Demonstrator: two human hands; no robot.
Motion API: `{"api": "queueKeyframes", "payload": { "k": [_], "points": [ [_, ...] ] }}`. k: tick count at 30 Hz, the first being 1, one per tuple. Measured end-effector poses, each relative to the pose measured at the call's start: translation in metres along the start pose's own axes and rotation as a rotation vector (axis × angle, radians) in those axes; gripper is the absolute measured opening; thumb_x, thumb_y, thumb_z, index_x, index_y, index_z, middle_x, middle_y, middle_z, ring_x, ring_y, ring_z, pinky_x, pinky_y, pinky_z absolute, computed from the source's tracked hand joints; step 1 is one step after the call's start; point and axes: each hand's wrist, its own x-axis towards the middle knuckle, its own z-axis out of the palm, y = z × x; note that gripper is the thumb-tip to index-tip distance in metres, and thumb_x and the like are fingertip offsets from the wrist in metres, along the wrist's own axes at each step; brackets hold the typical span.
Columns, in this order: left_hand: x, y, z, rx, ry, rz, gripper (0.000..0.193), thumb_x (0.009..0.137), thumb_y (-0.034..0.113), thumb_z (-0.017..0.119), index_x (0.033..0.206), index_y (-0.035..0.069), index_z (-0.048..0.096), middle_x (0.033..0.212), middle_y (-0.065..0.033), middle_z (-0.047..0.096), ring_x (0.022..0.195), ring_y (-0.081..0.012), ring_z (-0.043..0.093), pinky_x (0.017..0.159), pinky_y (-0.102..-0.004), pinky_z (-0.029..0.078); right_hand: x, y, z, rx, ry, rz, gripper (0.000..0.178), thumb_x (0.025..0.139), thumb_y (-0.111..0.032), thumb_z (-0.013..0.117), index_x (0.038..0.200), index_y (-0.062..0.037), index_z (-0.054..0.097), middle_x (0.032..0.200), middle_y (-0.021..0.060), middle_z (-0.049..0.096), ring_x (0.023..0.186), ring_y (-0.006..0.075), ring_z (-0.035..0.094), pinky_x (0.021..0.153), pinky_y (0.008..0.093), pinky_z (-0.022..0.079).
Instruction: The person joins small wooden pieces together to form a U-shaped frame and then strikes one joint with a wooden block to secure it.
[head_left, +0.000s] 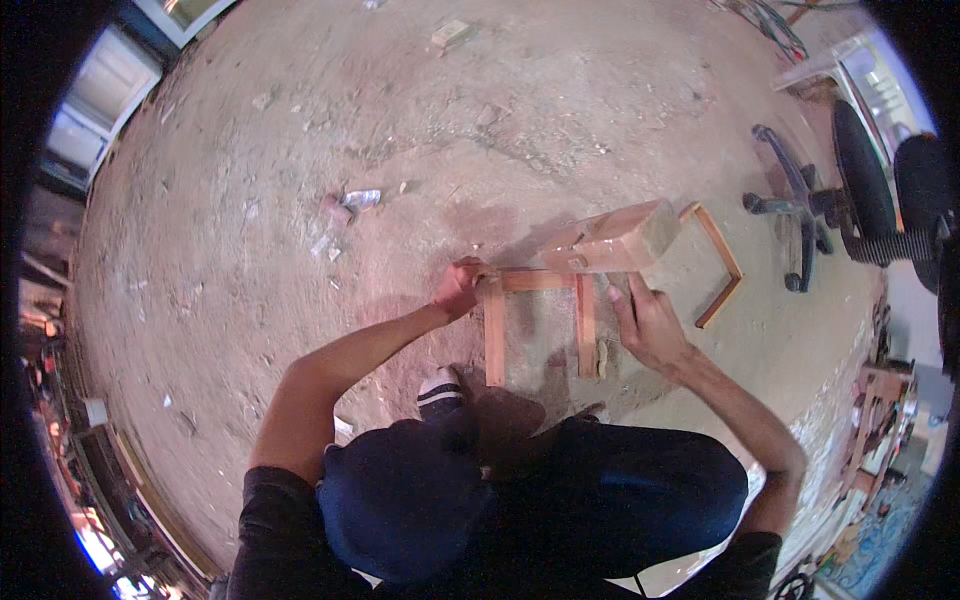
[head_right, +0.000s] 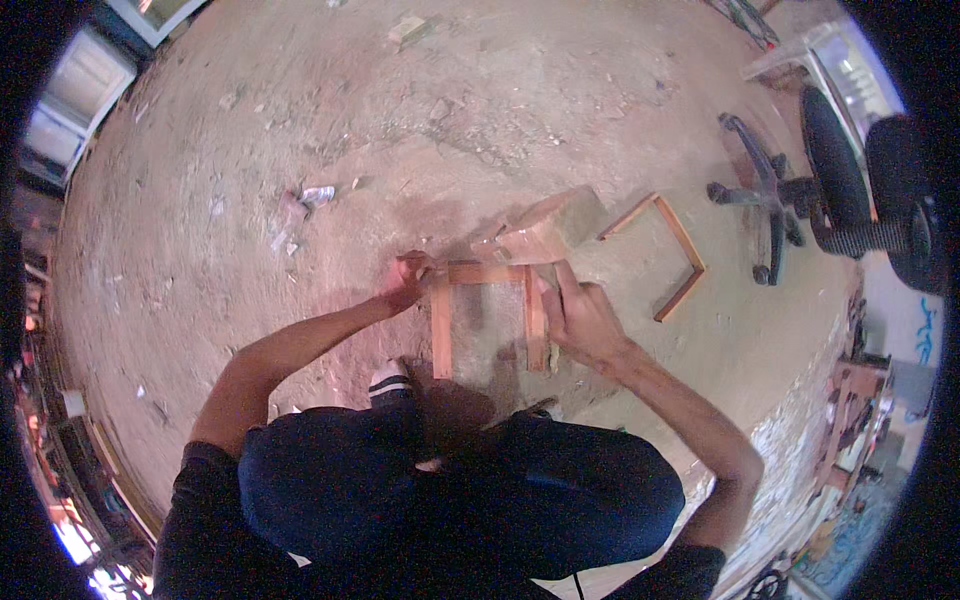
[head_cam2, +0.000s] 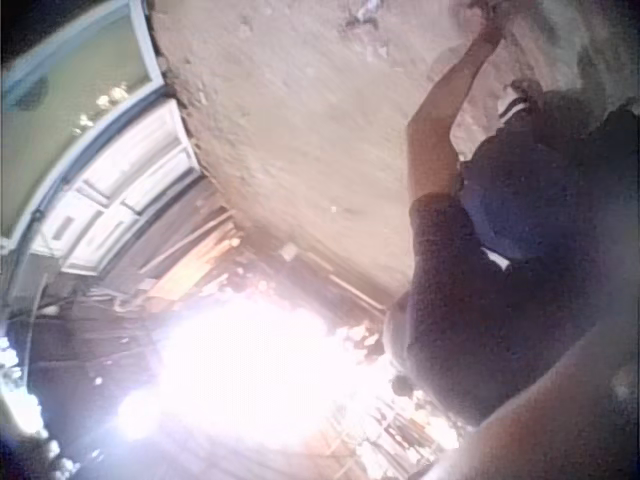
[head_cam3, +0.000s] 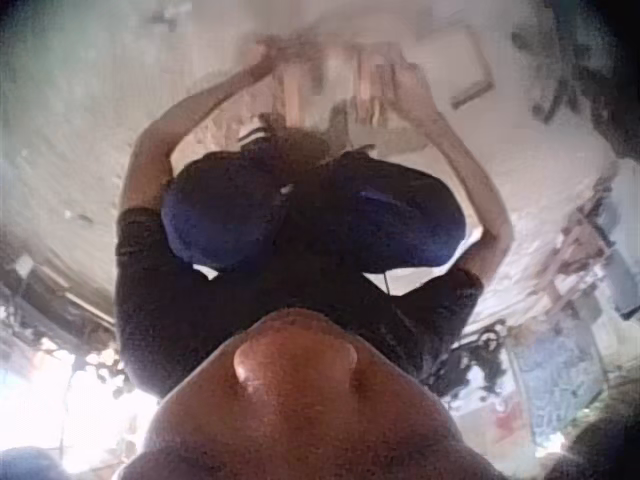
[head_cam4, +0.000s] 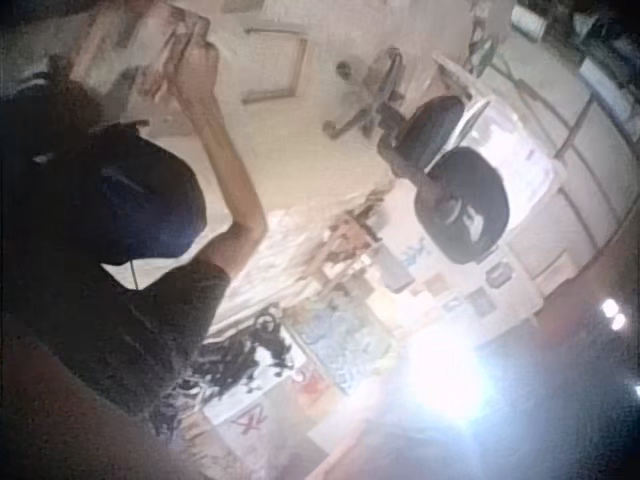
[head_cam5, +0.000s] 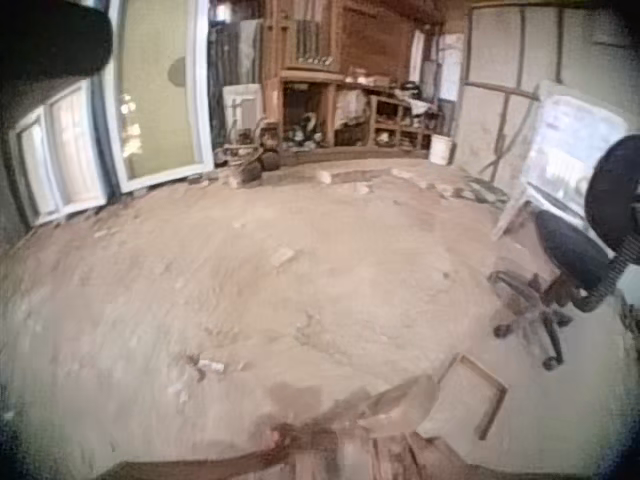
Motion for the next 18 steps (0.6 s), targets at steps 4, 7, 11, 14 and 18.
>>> {"api": "queueKeyframes", "payload": {
  "k": [4,7,11,14,18],
  "points": [
    [0.013,-0.014,-0.011,0.202,-0.097,-0.05,0.016,0.081,0.004,0.068,0.096,0.003,0.073,0.096,-0.0175,0.07,0.093,-0.0352,0.068,0.079,-0.0417,0.055,-0.003,-0.018,-0.053,-0.096,0.071,-0.122,0.03,0.099,-0.01,0.053,0.12,0.0087,0.044,0.056,0.0261,0.055,0.055,0.0467,0.061,0.052,0.054,0.047],
    [0.035,0.036,-0.025,0.1,-0.344,-0.063,0.012,0.086,0.01,0.066,0.095,0.005,0.074,0.092,-0.0166,0.071,0.09,-0.0343,0.069,0.083,-0.0421,0.055,-0.02,-0.008,-0.068,-0.116,0.16,-0.081,0.027,0.099,-0.009,0.053,0.118,0.0091,0.045,0.053,0.0241,0.053,0.052,0.0447,0.06,0.05,0.0512,0.047],
    [0.051,0.053,-0.047,0.206,-0.465,0.001,0.013,0.084,0.009,0.066,0.093,0.002,0.073,0.099,-0.0154,0.071,0.097,-0.0342,0.068,0.088,-0.0407,0.054,-0.042,-0.009,-0.071,-0.073,0.215,-0.055,0.024,0.098,-0.009,0.055,0.112,0.009,0.047,0.05,0.022,0.052,0.048,0.0424,0.059,0.048,0.0483,0.046],
    [0.049,0.055,-0.041,0.154,-0.505,-0.035,0.013,0.085,0.009,0.065,0.092,0.002,0.072,0.102,-0.015,0.071,0.099,-0.0344,0.067,0.089,-0.0403,0.054,-0.066,0.004,-0.061,-0.071,0.194,-0.03,0.023,0.096,-0.008,0.058,0.107,0.0097,0.049,0.05,0.0221,0.053,0.047,0.0425,0.059,0.045,0.0474,0.046],
    [0.036,0.04,-0.035,0.018,-0.37,-0.001,0.012,0.082,0.004,0.067,0.093,0.001,0.069,0.102,-0.0163,0.071,0.099,-0.0333,0.068,0.091,-0.0409,0.054,-0.094,0.041,-0.039,-0.067,0.203,-0.106,0.022,0.095,-0.008,0.06,0.102,0.0094,0.05,0.051,0.0231,0.053,0.046,0.0431,0.059,0.044,0.0471,0.046]
  ]
}}
